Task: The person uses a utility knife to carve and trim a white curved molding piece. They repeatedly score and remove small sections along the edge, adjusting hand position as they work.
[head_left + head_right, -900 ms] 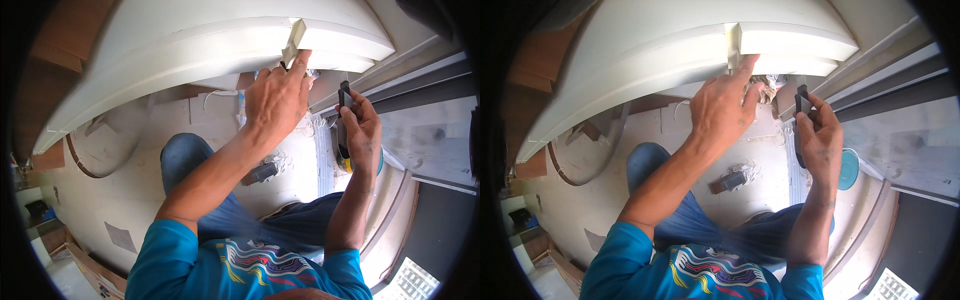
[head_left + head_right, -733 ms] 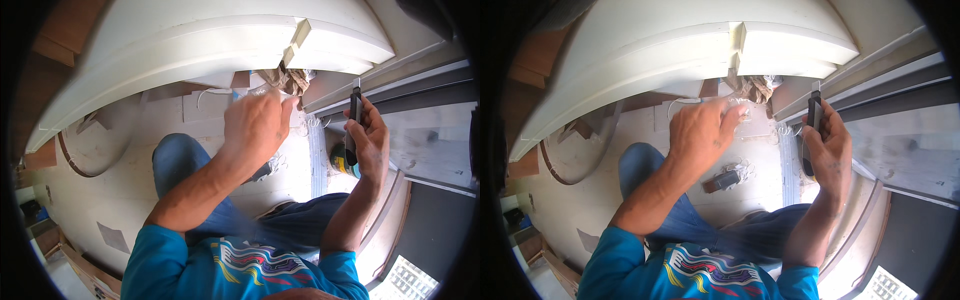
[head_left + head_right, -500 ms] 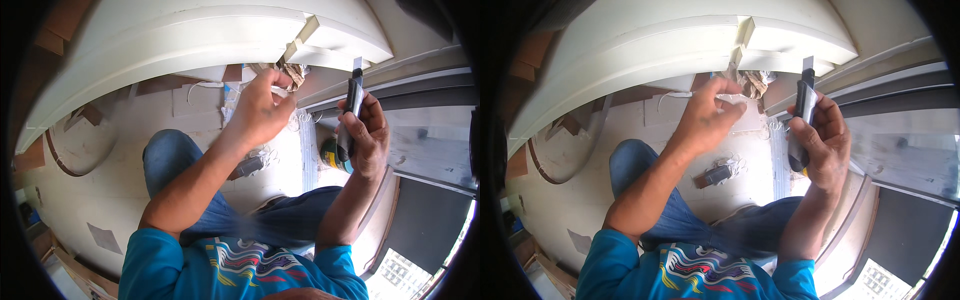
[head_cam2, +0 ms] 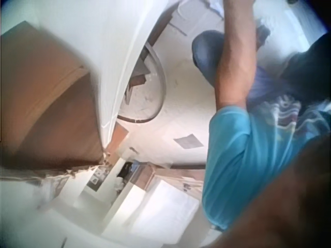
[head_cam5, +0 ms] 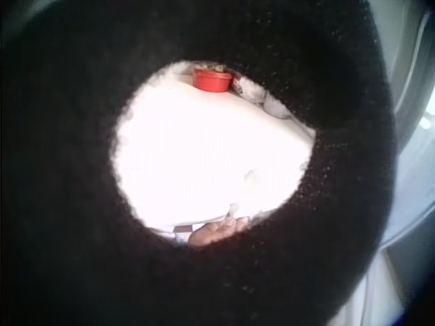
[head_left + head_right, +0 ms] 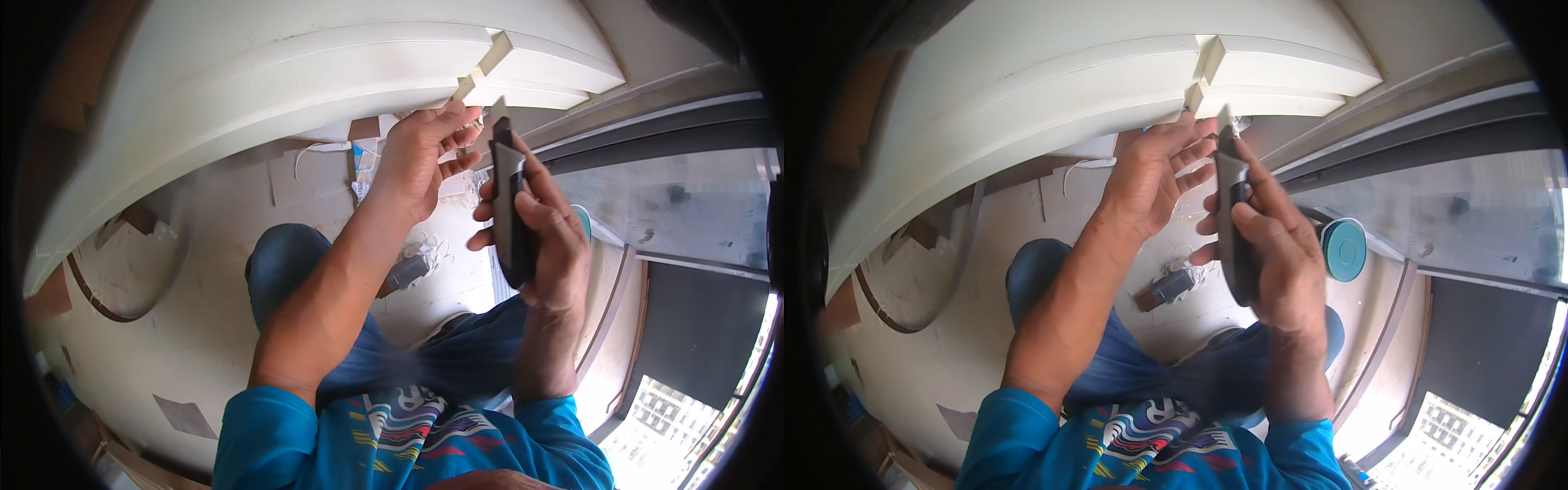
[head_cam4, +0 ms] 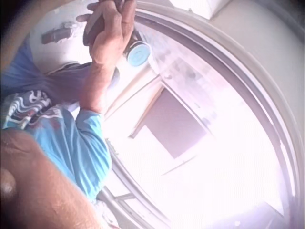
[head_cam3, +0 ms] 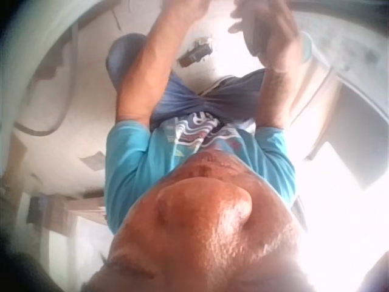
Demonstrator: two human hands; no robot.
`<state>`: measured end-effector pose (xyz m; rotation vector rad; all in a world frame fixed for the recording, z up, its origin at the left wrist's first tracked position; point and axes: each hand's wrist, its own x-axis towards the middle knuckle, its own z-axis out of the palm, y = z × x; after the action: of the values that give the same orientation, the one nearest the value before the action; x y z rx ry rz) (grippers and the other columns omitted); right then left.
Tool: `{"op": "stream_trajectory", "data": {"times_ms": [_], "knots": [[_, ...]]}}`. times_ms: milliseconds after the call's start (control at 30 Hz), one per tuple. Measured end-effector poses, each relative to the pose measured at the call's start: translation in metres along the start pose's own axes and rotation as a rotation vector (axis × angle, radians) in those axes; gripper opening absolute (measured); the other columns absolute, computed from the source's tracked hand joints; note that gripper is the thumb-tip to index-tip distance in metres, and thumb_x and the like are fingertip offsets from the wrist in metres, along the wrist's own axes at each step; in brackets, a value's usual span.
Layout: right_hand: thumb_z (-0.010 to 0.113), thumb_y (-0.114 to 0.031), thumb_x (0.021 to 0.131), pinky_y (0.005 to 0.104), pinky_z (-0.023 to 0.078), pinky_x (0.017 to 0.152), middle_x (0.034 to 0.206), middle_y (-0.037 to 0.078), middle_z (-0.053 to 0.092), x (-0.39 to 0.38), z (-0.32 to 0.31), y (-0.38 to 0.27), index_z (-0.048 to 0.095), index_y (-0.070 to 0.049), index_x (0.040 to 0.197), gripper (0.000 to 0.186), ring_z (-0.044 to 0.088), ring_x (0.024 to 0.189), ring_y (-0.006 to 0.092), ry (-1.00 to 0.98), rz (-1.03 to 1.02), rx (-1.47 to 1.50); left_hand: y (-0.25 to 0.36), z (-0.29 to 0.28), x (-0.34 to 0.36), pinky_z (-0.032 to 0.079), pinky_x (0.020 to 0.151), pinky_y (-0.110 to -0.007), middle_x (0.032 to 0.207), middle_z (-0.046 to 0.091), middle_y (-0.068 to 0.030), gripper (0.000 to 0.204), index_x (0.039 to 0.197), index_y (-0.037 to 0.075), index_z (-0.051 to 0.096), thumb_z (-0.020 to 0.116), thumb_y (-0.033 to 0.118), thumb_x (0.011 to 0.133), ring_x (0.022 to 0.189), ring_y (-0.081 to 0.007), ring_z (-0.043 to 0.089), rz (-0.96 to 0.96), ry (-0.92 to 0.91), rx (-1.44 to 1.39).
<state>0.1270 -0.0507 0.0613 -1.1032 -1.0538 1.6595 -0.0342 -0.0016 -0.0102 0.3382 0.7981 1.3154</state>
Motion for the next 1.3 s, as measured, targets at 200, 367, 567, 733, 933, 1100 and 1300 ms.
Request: {"op": "stream_trajectory", "data": {"times_ms": [200, 367, 567, 733, 933, 1100, 1300], "knots": [[0.057, -0.012, 0.104, 0.0431, 0.070, 0.081, 0.117, 0.019, 0.065, -0.001, 0.028, 0.027, 0.040, 0.006, 0.161, 0.063, 0.073, 0.102, 0.0260, 0.093, 0.006, 0.186, 0.017, -0.006, -0.003, 0.048, 0.107, -0.043, 0.139, 0.069, -0.0151, 0.058, 0.135, 0.003, 0.062, 0.066, 0.048, 0.099, 0.125, -0.0234, 0.059, -0.043, -0.031, 0.046], [0.055, -0.011, 0.104, 0.0361, 0.066, 0.068, 0.112, 0.018, 0.068, 0.008, 0.043, 0.026, 0.044, 0.006, 0.160, 0.060, 0.074, 0.080, 0.0228, 0.012, -0.002, 0.191, 0.016, -0.022, 0.002, 0.057, 0.092, -0.036, 0.131, 0.068, -0.0224, 0.086, 0.149, -0.013, 0.048, 0.062, 0.056, 0.101, 0.113, -0.0250, 0.067, -0.032, -0.100, 0.063], [0.059, -0.015, 0.106, 0.0317, 0.061, 0.068, 0.107, 0.014, 0.070, 0.024, 0.049, 0.039, 0.044, 0.006, 0.161, 0.061, 0.073, 0.079, 0.0181, 0.121, -0.193, -0.089, 0.011, -0.028, 0.011, 0.062, 0.081, -0.035, 0.121, 0.071, -0.0207, 0.087, 0.147, -0.014, 0.053, 0.058, 0.062, 0.105, 0.099, -0.0261, 0.073, -0.052, -0.125, -0.048], [0.064, -0.017, 0.105, 0.0264, 0.055, 0.077, 0.102, 0.007, 0.071, 0.037, 0.056, 0.035, 0.053, 0.009, 0.155, 0.057, 0.067, 0.086, 0.0101, 0.196, -0.260, -0.203, 0.025, -0.010, -0.001, 0.062, 0.084, -0.040, 0.121, 0.073, -0.0195, 0.078, 0.145, -0.008, 0.059, 0.059, 0.060, 0.106, 0.107, -0.0293, 0.074, -0.035, -0.238, -0.072], [0.065, -0.018, 0.103, 0.0300, 0.055, 0.082, 0.106, 0.013, 0.073, 0.039, 0.060, 0.026, 0.056, 0.012, 0.150, 0.056, 0.068, 0.094, 0.0156, 0.205, -0.247, -0.232, 0.026, -0.016, 0.002, 0.060, 0.093, -0.041, 0.124, 0.073, -0.0216, 0.070, 0.143, -0.005, 0.061, 0.060, 0.055, 0.106, 0.107, -0.0293, 0.072, -0.028, -0.235, -0.037], [0.070, -0.019, 0.103, 0.0229, 0.050, 0.077, 0.100, 0.005, 0.073, 0.044, 0.066, 0.032, 0.062, 0.010, 0.144, 0.051, 0.062, 0.087, 0.0069, 0.246, -0.237, -0.180, 0.032, -0.009, -0.005, 0.059, 0.092, -0.040, 0.121, 0.073, -0.0247, 0.066, 0.142, -0.004, 0.061, 0.058, 0.052, 0.108, 0.105, -0.0300, 0.072, -0.010, -0.273, -0.001], [0.071, -0.020, 0.102, 0.0260, 0.053, 0.082, 0.103, 0.008, 0.074, 0.043, 0.073, 0.039, 0.063, 0.010, 0.141, 0.049, 0.065, 0.090, 0.0091, 0.292, -0.277, -0.130, 0.037, 0.001, -0.014, 0.054, 0.092, -0.035, 0.116, 0.073, -0.0172, 0.068, 0.138, -0.002, 0.065, 0.057, 0.057, 0.105, 0.105, -0.0227, 0.070, 0.002, -0.187, 0.144]]}}
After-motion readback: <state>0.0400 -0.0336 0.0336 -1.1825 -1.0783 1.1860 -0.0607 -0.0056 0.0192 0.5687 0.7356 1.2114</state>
